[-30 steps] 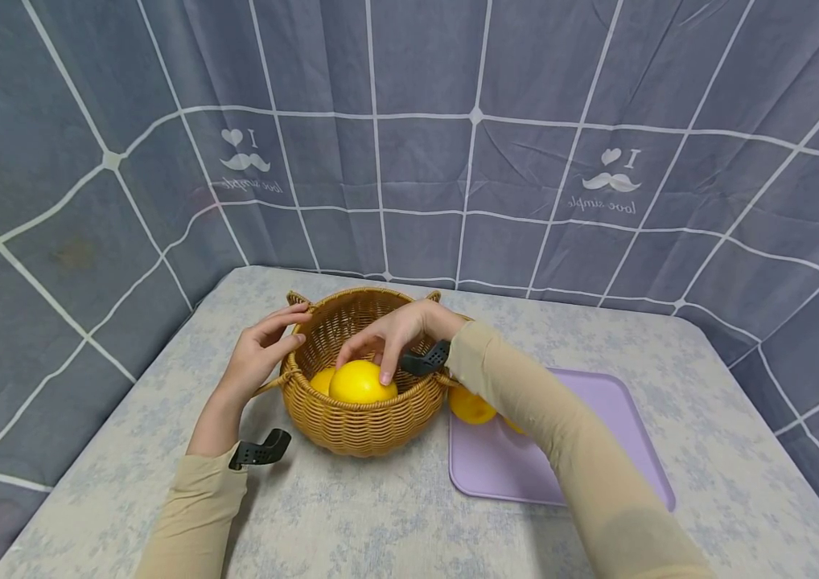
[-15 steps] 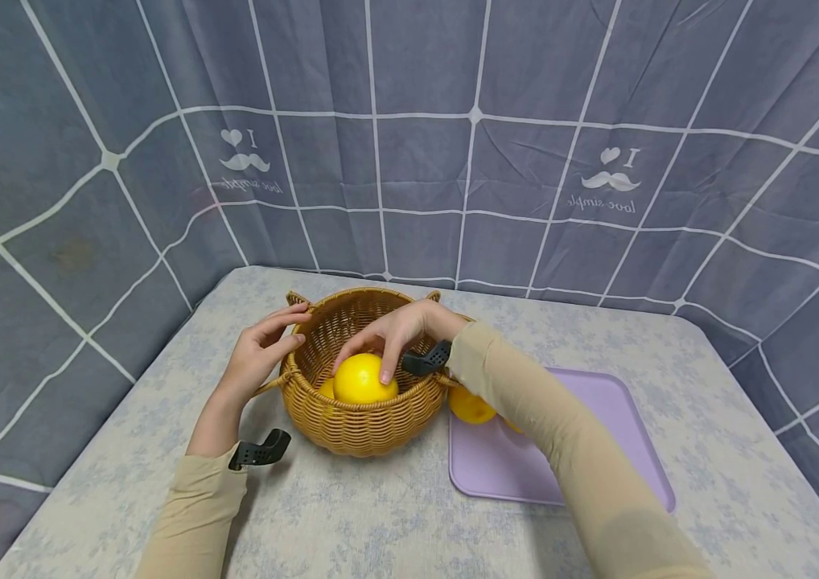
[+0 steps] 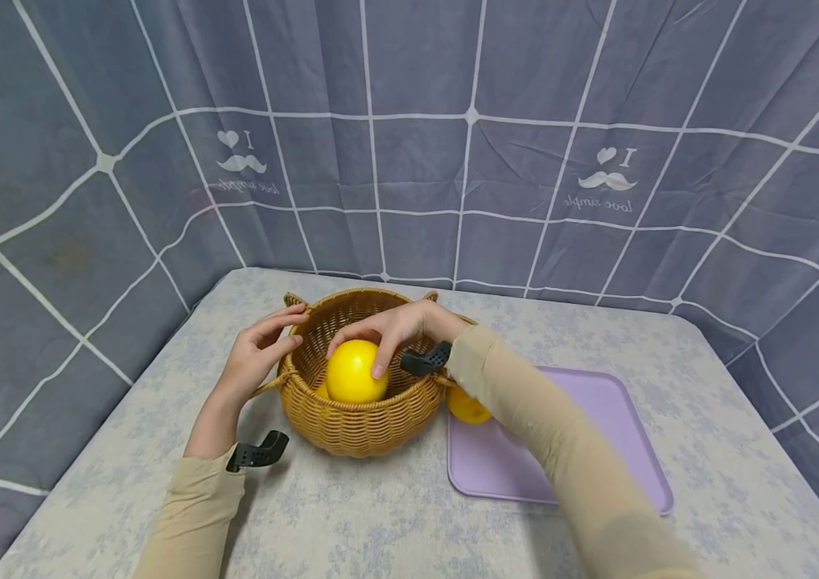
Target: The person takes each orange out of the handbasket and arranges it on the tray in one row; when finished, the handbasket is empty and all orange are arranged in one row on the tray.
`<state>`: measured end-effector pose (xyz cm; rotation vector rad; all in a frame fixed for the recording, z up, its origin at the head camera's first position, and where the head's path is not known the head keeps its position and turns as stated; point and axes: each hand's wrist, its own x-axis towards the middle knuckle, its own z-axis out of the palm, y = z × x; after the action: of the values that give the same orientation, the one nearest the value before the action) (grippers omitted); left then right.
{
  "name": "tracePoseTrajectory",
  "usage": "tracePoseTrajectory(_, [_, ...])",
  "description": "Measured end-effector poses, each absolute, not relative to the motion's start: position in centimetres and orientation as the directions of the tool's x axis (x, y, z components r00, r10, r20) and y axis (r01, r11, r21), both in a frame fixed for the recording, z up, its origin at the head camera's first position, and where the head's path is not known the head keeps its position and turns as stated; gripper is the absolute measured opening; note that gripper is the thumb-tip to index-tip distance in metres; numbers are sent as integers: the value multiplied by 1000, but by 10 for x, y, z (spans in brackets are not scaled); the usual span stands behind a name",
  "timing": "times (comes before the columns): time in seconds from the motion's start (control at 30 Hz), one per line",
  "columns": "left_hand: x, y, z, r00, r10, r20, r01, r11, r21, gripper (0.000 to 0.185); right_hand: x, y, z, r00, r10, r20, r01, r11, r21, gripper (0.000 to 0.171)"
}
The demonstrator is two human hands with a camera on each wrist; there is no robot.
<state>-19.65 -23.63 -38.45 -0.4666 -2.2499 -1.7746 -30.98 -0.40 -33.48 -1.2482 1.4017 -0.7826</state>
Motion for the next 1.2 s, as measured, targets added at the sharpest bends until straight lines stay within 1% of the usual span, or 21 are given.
tracePoseTrajectory(0.13, [-196,-237,-385,-923,100,372,385,211,899,35,-309,-1,-334,15,-976,-218,-239,208,-948,94])
tracePoseTrajectory(0.27, [-196,-237,-384,-922,100,373,386,206,899,35,-309,1,-333,-71,-976,-205,-200,215,-956,89])
tracePoseTrajectory(0.37, [-196,-237,-384,-925,97,367,379,208,902,35,-308,3,-331,-147,-968,-204,-164,227,-960,84])
tracePoseTrajectory(0.47, [-195,-237,-384,-928,93,360,372,214,903,36,-307,7,-330,-216,-963,-163,-133,195,-972,81])
tracePoseTrajectory(0.57, [-195,-237,-383,-930,90,357,369,218,904,36,-305,13,-329,-251,-964,-90,-113,121,-986,82])
tracePoseTrajectory(0.73, [-196,-237,-384,-927,91,364,375,216,901,35,-303,34,-323,-277,-961,23,-113,8,-994,97])
tracePoseTrajectory(0.8, [-196,-236,-385,-925,96,366,379,215,900,35,-301,46,-320,-302,-952,56,-113,-23,-993,96])
tracePoseTrajectory(0.97, [-196,-237,-385,-925,101,367,380,216,899,36,-292,75,-316,-400,-911,98,-119,-55,-991,77])
tracePoseTrajectory(1.2, [-196,-236,-385,-927,98,363,376,223,900,36,-274,113,-313,-566,-816,118,-122,-58,-991,73])
